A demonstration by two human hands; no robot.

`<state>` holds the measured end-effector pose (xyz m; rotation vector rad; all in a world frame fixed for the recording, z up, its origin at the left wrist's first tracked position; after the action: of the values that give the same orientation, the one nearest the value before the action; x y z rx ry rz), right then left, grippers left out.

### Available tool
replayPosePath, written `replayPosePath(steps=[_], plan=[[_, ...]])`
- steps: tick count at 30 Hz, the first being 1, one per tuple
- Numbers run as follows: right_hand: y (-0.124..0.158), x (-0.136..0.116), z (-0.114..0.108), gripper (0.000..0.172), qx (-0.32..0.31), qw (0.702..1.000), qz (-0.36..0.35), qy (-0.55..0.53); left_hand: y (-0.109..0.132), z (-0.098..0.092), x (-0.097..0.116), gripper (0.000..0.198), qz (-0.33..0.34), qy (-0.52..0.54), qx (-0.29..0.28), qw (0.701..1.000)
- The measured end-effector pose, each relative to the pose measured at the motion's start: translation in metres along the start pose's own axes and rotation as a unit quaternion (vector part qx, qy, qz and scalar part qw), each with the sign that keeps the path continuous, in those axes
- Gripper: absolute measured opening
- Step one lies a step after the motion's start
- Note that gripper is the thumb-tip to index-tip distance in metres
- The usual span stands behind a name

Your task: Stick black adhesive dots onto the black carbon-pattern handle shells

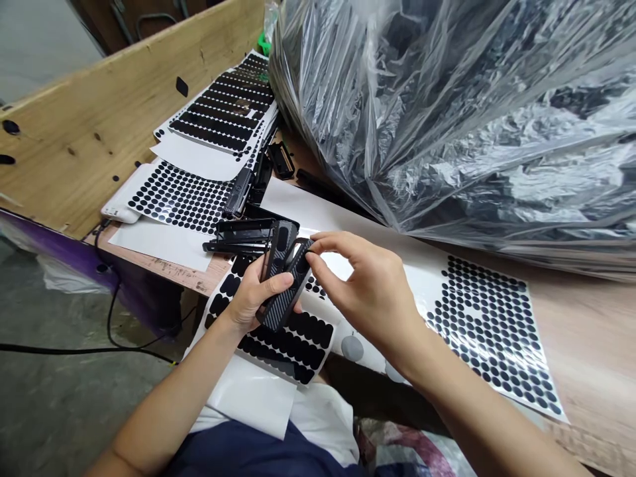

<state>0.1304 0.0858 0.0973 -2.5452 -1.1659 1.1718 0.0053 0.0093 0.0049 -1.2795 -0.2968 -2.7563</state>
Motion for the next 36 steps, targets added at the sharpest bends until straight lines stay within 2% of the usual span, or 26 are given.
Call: replayPosePath(steps=[5, 8, 10, 13, 16, 17, 19, 21, 22, 23, 25, 27, 29, 31, 33, 34, 36], plan=[[0.004, -0.008, 0.001, 0.009, 0.015, 0.996, -0.032, 0.087, 0.001, 0.0, 0.001, 0.061, -0.001, -0.005, 0.011, 1.0], [0.005, -0.009, -0.002, 0.027, 0.051, 0.987, -0.002, 0.152, 0.001, -0.001, 0.001, 0.056, 0.008, -0.004, 0.008, 1.0], [0.002, -0.004, -0.001, 0.042, 0.018, 0.992, 0.02, 0.122, 0.001, -0.001, 0.0, 0.054, 0.01, -0.004, 0.0, 1.0], [-0.014, 0.017, 0.005, 0.035, -0.066, 0.995, 0.061, 0.031, 0.001, -0.002, -0.002, 0.054, 0.014, -0.006, -0.01, 1.0], [-0.04, 0.044, 0.005, 0.027, -0.014, 0.992, 0.123, -0.011, 0.003, 0.001, -0.003, 0.053, 0.013, -0.016, -0.057, 0.998], [-0.048, 0.05, 0.01, 0.028, -0.017, 0.991, 0.129, -0.035, 0.004, 0.002, -0.003, 0.054, 0.012, -0.02, -0.072, 0.997], [-0.061, 0.049, 0.032, 0.029, -0.111, 0.984, 0.095, -0.104, 0.007, 0.002, -0.004, 0.057, 0.01, -0.027, -0.087, 0.996], [-0.064, 0.037, 0.058, 0.028, -0.225, 0.962, 0.017, -0.152, 0.009, 0.002, -0.004, 0.058, 0.012, -0.031, -0.088, 0.996], [-0.063, 0.03, 0.068, 0.026, -0.254, 0.954, -0.019, -0.157, 0.01, 0.002, -0.004, 0.058, 0.017, -0.033, -0.088, 0.995], [-0.062, 0.025, 0.077, 0.023, -0.261, 0.952, -0.045, -0.151, 0.011, 0.002, -0.003, 0.058, 0.022, -0.033, -0.087, 0.995], [-0.061, 0.02, 0.085, 0.018, -0.236, 0.961, -0.061, -0.132, 0.011, 0.001, -0.002, 0.06, 0.037, -0.034, -0.087, 0.995], [-0.061, 0.023, 0.082, 0.019, -0.195, 0.969, -0.023, -0.149, 0.01, 0.002, 0.0, 0.061, 0.051, -0.029, -0.097, 0.994], [-0.062, 0.034, 0.069, 0.025, -0.145, 0.964, 0.072, -0.213, 0.01, 0.002, 0.001, 0.062, 0.058, -0.023, -0.106, 0.992], [-0.058, 0.049, 0.052, 0.033, -0.109, 0.929, 0.195, -0.294, 0.01, 0.001, 0.001, 0.062, 0.057, -0.021, -0.101, 0.993], [-0.048, 0.061, 0.034, 0.038, -0.088, 0.886, 0.286, -0.355, 0.009, -0.001, 0.001, 0.06, 0.059, -0.015, -0.084, 0.995], [-0.041, 0.065, 0.024, 0.04, -0.074, 0.873, 0.31, -0.37, 0.009, -0.002, 0.001, 0.057, 0.062, -0.007, -0.077, 0.995], [-0.028, 0.071, 0.003, 0.041, -0.022, 0.874, 0.324, -0.361, 0.007, -0.003, 0.001, 0.052, 0.065, 0.017, -0.07, 0.995]])
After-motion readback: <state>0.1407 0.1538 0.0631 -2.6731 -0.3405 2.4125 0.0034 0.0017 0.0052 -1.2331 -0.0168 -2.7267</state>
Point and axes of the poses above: each hand's wrist, its own y-axis away from the middle knuckle, its own z-axis out of the palm, x = y × z, the point moved 5 cm from there along -y, towards the middle knuckle, and after that the axes turned 5 degrees about z, right-handed, at the moved point
